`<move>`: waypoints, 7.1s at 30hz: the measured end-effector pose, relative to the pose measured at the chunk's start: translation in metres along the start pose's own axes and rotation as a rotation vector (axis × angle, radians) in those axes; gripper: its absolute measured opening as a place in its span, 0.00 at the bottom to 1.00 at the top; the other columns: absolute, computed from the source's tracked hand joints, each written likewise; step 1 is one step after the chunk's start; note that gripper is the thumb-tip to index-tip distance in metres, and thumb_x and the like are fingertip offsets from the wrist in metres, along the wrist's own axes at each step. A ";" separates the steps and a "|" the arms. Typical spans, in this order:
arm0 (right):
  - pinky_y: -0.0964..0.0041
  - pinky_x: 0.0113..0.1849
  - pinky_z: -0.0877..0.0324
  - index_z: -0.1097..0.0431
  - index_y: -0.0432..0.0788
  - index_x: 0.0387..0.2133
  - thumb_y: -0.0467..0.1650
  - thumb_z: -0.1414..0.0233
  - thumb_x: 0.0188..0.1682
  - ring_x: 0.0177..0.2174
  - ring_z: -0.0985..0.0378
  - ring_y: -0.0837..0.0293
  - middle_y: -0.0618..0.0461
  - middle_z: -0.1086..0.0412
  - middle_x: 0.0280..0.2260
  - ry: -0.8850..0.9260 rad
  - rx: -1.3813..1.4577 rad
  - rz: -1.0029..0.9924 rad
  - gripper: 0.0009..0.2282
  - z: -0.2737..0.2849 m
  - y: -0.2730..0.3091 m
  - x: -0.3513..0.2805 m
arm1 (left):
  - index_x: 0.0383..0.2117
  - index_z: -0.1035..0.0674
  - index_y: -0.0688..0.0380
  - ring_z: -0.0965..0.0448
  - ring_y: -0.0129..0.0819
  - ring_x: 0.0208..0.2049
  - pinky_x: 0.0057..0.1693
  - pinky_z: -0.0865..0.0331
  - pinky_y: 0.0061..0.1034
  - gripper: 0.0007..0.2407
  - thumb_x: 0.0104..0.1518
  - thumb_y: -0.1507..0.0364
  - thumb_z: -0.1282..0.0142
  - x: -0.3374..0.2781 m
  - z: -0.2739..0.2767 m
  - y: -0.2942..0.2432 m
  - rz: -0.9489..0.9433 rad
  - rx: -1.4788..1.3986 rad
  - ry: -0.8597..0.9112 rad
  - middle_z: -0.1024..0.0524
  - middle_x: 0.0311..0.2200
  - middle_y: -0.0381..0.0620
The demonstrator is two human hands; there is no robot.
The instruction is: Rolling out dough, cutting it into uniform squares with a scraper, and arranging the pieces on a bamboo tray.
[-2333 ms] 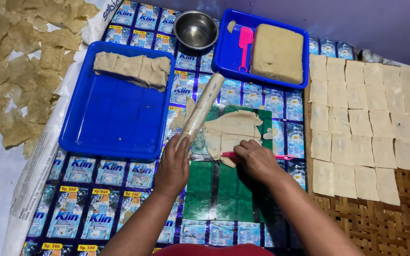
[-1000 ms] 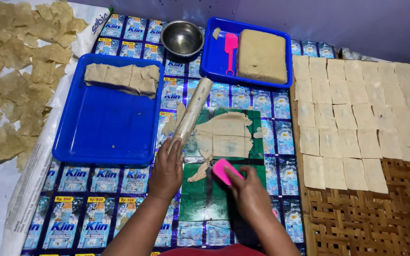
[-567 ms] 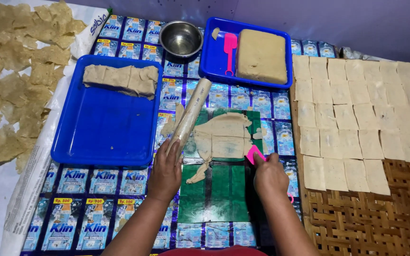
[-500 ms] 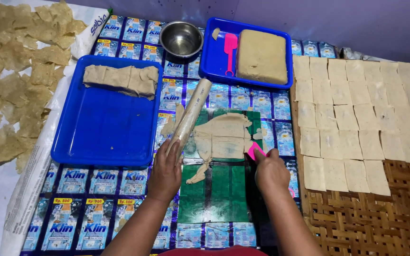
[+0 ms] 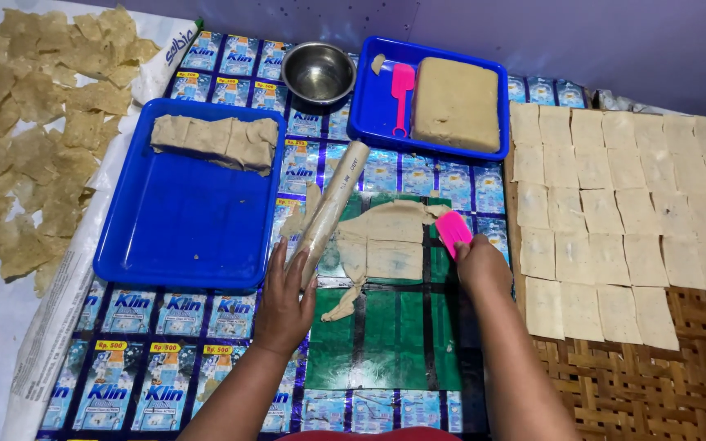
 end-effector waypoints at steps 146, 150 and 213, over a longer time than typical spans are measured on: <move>0.44 0.40 0.18 0.37 0.27 0.56 0.26 0.53 0.55 0.42 0.27 0.48 0.39 0.40 0.43 -0.746 1.518 -0.628 0.17 0.112 -0.381 -0.033 | 0.48 0.23 0.48 0.20 0.50 0.51 0.60 0.25 0.43 0.09 0.62 0.71 0.44 0.096 -0.421 -0.517 -0.286 -0.398 0.939 0.20 0.41 0.51; 0.45 0.41 0.18 0.38 0.28 0.57 0.25 0.55 0.56 0.44 0.25 0.47 0.38 0.38 0.46 -0.732 1.503 -0.622 0.17 0.113 -0.381 -0.036 | 0.50 0.23 0.48 0.20 0.50 0.50 0.59 0.25 0.43 0.10 0.66 0.69 0.49 0.097 -0.404 -0.518 -0.255 -0.417 0.963 0.19 0.41 0.51; 0.50 0.28 0.31 0.33 0.63 0.56 0.29 0.47 0.46 0.25 0.23 0.48 0.57 0.29 0.34 -0.294 0.057 0.457 0.23 -0.051 0.036 -0.136 | 0.63 0.31 0.47 0.36 0.56 0.65 0.65 0.36 0.45 0.24 0.58 0.77 0.45 -0.002 -0.015 -0.003 0.052 0.116 0.049 0.40 0.64 0.59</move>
Point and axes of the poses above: each hand's wrist, its own x-axis towards the middle knuckle, its own z-axis out of the back of the hand, y = z × x, the point moved 4 cm from there along x, towards the middle knuckle
